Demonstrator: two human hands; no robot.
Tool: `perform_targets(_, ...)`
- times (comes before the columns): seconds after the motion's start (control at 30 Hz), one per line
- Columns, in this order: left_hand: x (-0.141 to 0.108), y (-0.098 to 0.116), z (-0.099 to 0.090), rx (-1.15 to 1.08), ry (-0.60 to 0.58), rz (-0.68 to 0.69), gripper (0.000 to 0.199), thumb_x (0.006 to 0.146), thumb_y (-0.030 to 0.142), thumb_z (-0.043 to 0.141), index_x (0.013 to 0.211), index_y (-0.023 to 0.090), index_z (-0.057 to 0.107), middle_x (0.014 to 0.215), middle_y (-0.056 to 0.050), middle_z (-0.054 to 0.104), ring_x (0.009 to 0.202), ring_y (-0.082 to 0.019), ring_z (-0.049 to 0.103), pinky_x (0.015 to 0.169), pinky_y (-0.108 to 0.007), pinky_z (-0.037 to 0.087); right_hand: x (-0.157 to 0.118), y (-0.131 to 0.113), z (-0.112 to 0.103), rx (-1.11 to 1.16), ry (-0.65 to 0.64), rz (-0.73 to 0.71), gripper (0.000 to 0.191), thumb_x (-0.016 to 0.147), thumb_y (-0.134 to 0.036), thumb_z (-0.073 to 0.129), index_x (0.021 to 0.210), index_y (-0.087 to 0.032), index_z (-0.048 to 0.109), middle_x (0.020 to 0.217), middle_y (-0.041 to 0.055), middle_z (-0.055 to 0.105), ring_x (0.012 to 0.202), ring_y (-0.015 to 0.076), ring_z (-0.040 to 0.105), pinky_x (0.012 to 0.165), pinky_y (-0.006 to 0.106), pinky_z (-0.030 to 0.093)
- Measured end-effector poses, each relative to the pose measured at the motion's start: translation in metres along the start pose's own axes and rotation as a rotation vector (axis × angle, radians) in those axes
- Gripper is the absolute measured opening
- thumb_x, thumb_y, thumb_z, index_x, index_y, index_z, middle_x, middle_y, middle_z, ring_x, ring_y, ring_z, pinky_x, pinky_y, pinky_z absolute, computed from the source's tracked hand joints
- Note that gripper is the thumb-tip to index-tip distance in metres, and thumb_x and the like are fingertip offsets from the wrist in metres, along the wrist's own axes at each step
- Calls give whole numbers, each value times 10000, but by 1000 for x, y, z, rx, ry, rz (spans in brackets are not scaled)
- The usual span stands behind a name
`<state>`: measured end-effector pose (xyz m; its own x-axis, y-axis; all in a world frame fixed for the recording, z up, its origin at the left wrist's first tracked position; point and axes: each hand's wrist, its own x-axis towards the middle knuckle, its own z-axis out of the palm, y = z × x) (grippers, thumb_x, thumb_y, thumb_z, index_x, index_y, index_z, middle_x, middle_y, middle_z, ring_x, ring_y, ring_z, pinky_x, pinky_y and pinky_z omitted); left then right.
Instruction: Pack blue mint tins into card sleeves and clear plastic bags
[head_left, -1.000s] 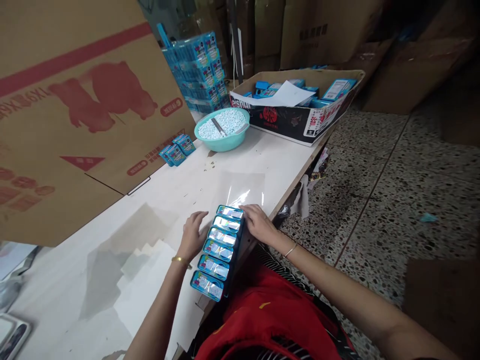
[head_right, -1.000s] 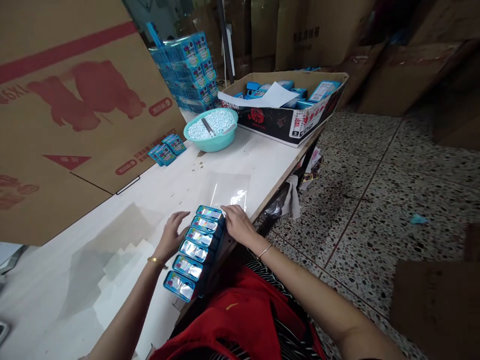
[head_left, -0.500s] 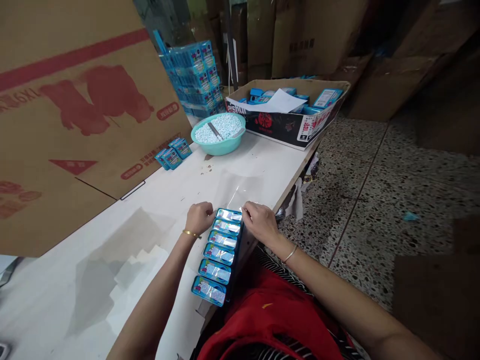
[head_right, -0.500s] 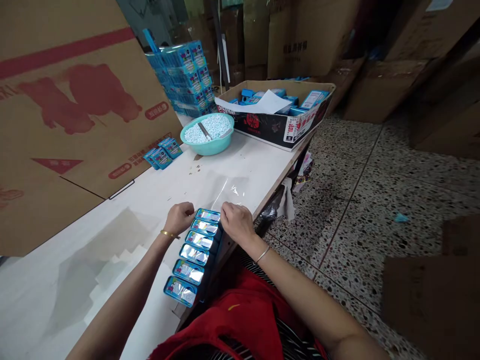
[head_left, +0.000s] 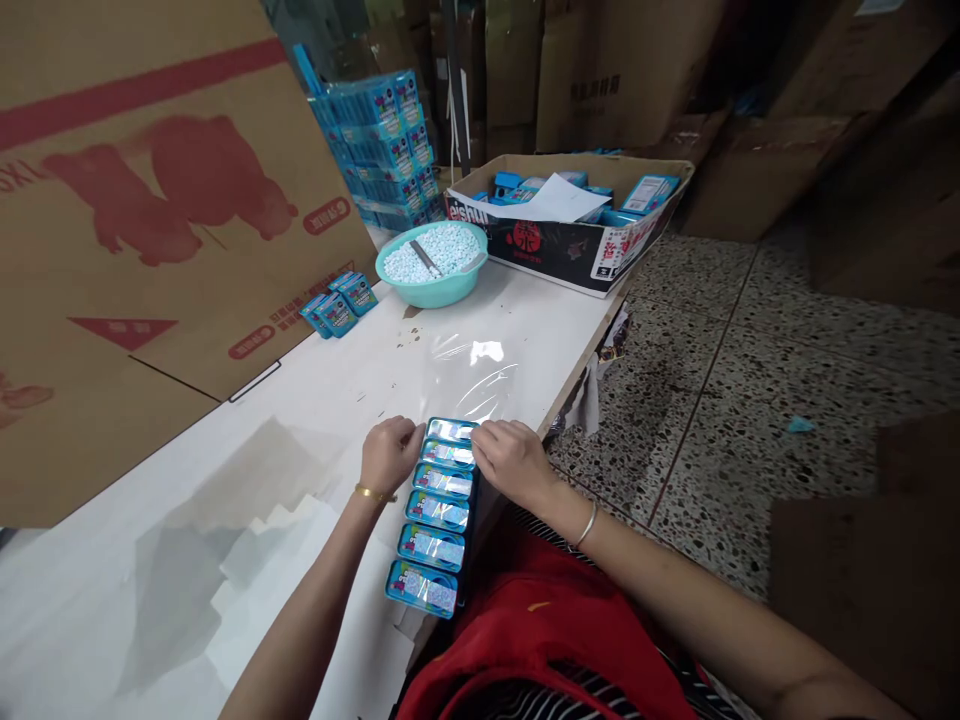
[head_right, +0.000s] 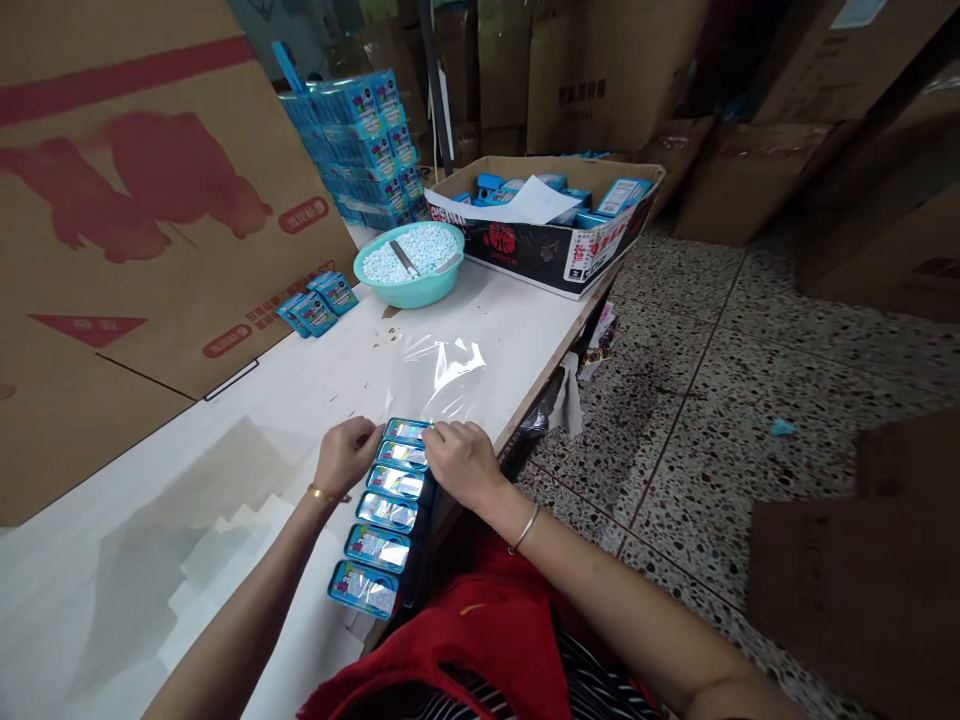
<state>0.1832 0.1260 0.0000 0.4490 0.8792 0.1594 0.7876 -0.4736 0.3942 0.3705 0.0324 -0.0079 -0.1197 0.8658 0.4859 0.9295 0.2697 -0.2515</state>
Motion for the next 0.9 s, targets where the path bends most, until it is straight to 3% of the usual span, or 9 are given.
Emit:
perform_targets(0.1, -18, -6, 0, 153, 62, 191, 348, 878, 322, 417, 560, 193, 472, 603, -20, 511, 624, -150, 448, 647, -285, 307, -12, -3, 3, 62, 23, 10, 217, 932, -183, 417, 810, -163, 596, 709, 31, 629, 670, 152, 553, 643, 279, 311)
perform_targets(0.27, -29, -11, 10, 257, 24, 119, 202, 856, 216, 444, 673, 198, 529, 676, -31, 575, 668, -179, 487, 637, -303, 286, -32, -5, 13, 158, 67, 261, 259, 912, -333, 448, 1045, -129, 538, 750, 39, 648, 683, 163, 595, 675, 264, 373)
perform_targets(0.37, -30, -9, 13, 297, -6, 119, 233, 855, 175, 428, 636, 200, 503, 660, -29, 566, 660, -184, 486, 640, -309, 282, -35, -4, 17, 135, -55, 413, 313, 861, -419, 492, 1016, -148, 522, 721, 30, 646, 668, 178, 610, 640, 264, 373)
perform_targets(0.47, -36, -9, 12, 310, 55, 151, 261, 864, 182, 423, 609, 203, 476, 639, -25, 551, 652, -183, 479, 666, -313, 295, -29, -5, 18, 65, -236, 507, 267, 873, -420, 464, 968, -179, 529, 710, 29, 667, 660, 188, 629, 604, 264, 350)
perform_targets(0.67, -47, -16, 14, 238, 116, 118, 243, 854, 171, 426, 619, 210, 474, 628, -12, 544, 683, -179, 510, 753, -311, 338, -17, -11, 21, -12, -416, 451, 187, 909, -216, 378, 937, -182, 560, 827, 64, 709, 765, 193, 661, 630, 267, 358)
perform_targets(0.8, -40, -18, 19, 244, -3, 15, 222, 840, 172, 442, 624, 213, 468, 664, -17, 575, 716, -193, 533, 812, -334, 347, -18, -9, 26, -23, -433, 418, 214, 909, -221, 390, 912, -171, 598, 869, 84, 710, 813, 202, 659, 669, 275, 381)
perform_targets(0.9, -36, -16, 19, 278, -98, 20, 229, 844, 145, 408, 633, 213, 464, 690, -19, 593, 735, -195, 544, 872, -356, 333, -22, -5, 29, -14, -445, 371, 228, 904, -208, 411, 868, -154, 629, 879, 96, 707, 822, 199, 654, 686, 274, 387)
